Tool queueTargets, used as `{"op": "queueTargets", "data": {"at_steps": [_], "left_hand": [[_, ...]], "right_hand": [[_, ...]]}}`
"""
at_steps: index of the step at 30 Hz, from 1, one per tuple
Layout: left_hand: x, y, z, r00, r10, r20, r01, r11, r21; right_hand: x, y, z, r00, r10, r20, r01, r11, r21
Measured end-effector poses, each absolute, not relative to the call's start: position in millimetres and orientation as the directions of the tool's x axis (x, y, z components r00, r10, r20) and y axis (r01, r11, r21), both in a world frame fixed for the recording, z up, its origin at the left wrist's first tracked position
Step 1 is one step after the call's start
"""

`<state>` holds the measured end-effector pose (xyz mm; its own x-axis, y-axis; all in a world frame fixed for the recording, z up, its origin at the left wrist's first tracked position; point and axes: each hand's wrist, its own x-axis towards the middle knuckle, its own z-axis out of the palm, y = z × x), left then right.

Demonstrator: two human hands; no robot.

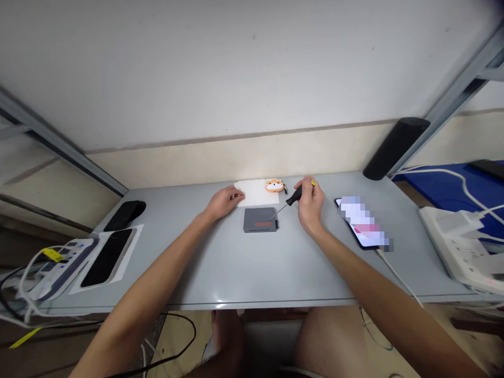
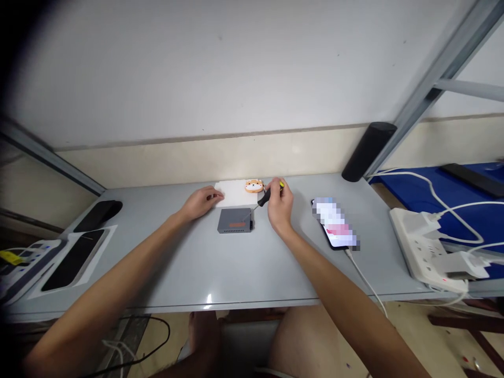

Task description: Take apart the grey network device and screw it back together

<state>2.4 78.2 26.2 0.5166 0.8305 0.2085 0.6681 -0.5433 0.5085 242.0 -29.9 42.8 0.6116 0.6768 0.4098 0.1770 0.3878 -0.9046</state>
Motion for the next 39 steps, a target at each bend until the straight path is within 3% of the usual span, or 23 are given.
{"op": "queueTargets", "data": {"at_steps": [5,10,14,27,32,39], "left_hand": [[4.2,57.8,32.7,0.508,0.821,0.26,0.631,-0.56,0.536],[15.4,41.0,35.2,0.669,0.705,0.235,0.471,-0.647,0.6],[18.5,41.1,32.8,0.687,0.689,0.229,0.47,-0.662,0.584],[-7.0,81.1,15.0,0.503,0.832,0.234,0.698,-0.551,0.458],[-8.4,81.5,9.7,0.483,0.843,0.235,0.707,-0.534,0.463],[-12.9,62.3,2.8,0.396,0.852,0.343,0.703,-0.521,0.484]], "right_hand": [[240.1,-24.8,42.9,0.57,0.79,0.228,-0.01,0.284,-0.959],[237.2,-22.8,40.5,0.501,0.836,0.226,-0.05,0.289,-0.956],[238.9,-20.6,37.3,0.489,0.84,0.234,-0.043,0.291,-0.956],[246.9,-15.4,35.0,0.526,0.826,0.205,-0.023,0.254,-0.967],[249.6,-13.9,34.8,0.541,0.813,0.216,0.006,0.253,-0.967],[253.5,-13.5,30.7,0.577,0.785,0.225,0.021,0.261,-0.965]]}}
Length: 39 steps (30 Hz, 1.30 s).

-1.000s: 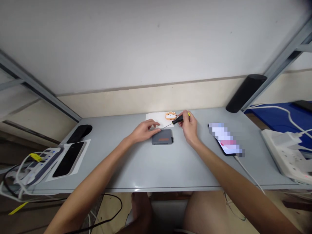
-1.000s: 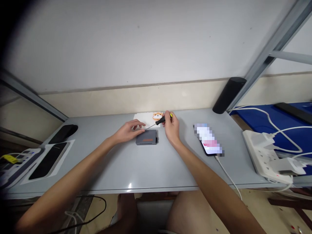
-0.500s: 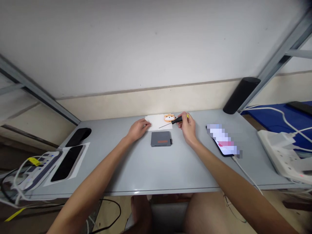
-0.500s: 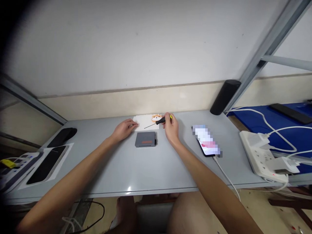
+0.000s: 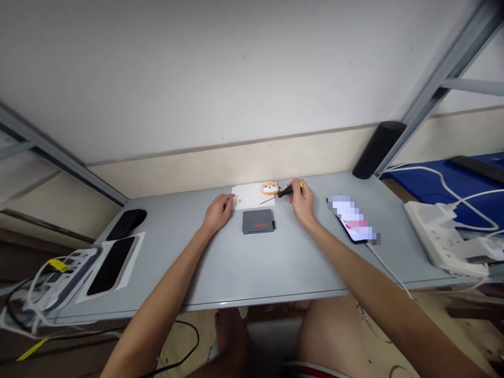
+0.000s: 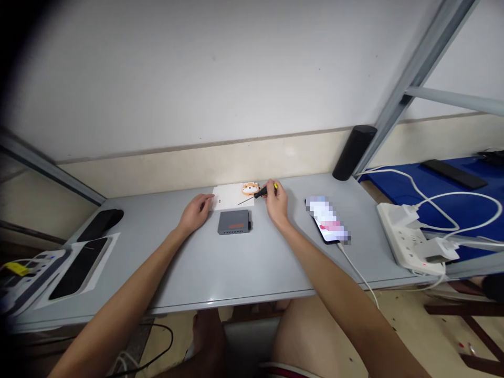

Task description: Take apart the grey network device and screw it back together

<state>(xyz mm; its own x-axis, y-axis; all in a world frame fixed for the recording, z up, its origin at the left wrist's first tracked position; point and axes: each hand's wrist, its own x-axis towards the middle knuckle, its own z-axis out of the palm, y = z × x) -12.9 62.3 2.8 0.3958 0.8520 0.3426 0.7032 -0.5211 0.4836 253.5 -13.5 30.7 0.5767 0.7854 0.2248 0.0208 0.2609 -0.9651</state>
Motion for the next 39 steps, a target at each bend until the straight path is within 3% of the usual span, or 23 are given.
{"op": "queueTargets", "data": {"at_steps": [25,39], "left_hand": [[-17.0,40.0,7.2,0.302,0.863,0.405,0.692,-0.491,0.529],[-27.3,6.2,7.8,0.205,0.919,0.337,0.634,-0.387,0.67]], "right_hand": [[263.8,-11.2,11.4,0.749,0.658,0.077,-0.104,0.232,-0.967],[263.7,-30.8,8.4,0.816,0.575,0.053,-0.089,0.217,-0.972]]}}
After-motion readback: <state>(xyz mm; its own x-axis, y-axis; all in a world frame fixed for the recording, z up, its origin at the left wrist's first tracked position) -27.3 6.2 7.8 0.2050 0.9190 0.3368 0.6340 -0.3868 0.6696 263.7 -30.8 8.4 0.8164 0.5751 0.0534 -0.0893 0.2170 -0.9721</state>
